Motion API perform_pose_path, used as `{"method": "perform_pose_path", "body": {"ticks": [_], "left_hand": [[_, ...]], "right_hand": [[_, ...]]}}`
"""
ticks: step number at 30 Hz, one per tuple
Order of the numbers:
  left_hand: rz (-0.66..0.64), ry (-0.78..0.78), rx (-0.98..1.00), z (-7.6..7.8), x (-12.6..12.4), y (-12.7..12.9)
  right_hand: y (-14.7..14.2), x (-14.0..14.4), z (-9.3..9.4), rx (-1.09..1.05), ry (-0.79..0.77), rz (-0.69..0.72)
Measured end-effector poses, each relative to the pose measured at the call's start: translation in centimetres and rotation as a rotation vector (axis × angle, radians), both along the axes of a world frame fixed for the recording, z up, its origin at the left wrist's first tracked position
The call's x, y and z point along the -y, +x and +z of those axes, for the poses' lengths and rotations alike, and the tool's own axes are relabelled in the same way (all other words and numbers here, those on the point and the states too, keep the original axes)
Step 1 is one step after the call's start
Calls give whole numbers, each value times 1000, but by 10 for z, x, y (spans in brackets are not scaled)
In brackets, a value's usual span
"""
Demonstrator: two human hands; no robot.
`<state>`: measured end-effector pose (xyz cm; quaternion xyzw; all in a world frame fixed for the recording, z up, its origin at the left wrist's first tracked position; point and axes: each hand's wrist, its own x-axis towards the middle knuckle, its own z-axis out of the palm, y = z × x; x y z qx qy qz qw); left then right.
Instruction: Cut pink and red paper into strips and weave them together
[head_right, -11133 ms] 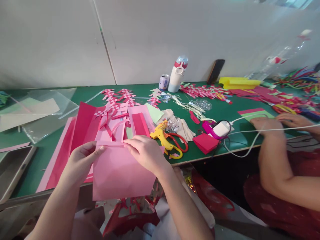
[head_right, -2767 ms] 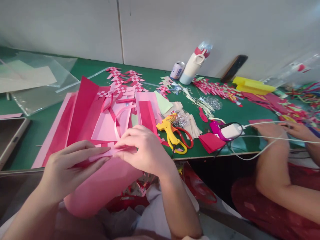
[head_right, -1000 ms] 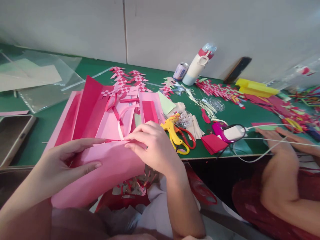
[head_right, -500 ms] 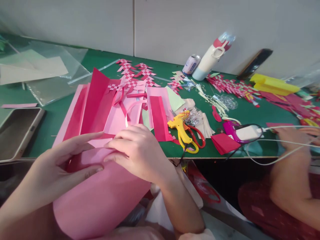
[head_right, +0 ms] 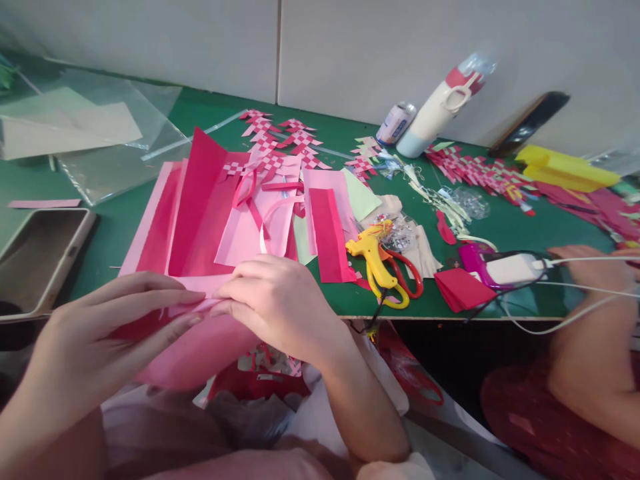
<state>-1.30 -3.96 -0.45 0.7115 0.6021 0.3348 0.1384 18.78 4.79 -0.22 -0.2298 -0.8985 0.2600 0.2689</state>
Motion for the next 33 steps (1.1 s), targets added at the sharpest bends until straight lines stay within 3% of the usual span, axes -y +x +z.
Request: {"method": "perform_pose_path", "body": {"ticks": [8, 16, 26, 33], "left_hand": [[-17, 45, -35, -9, -2, -1], [21, -13, -23, -3, -1, -12], [-62, -47, 35, -5, -5, -6], [23, -135, 111, 1, -3, -9]], "right_hand": [[-3, -1, -3, 21, -1, 16], [7, -5, -1, -19, -45, -1], [2, -2, 2, 24, 2, 9], [5, -2, 1, 10, -33, 6]]}}
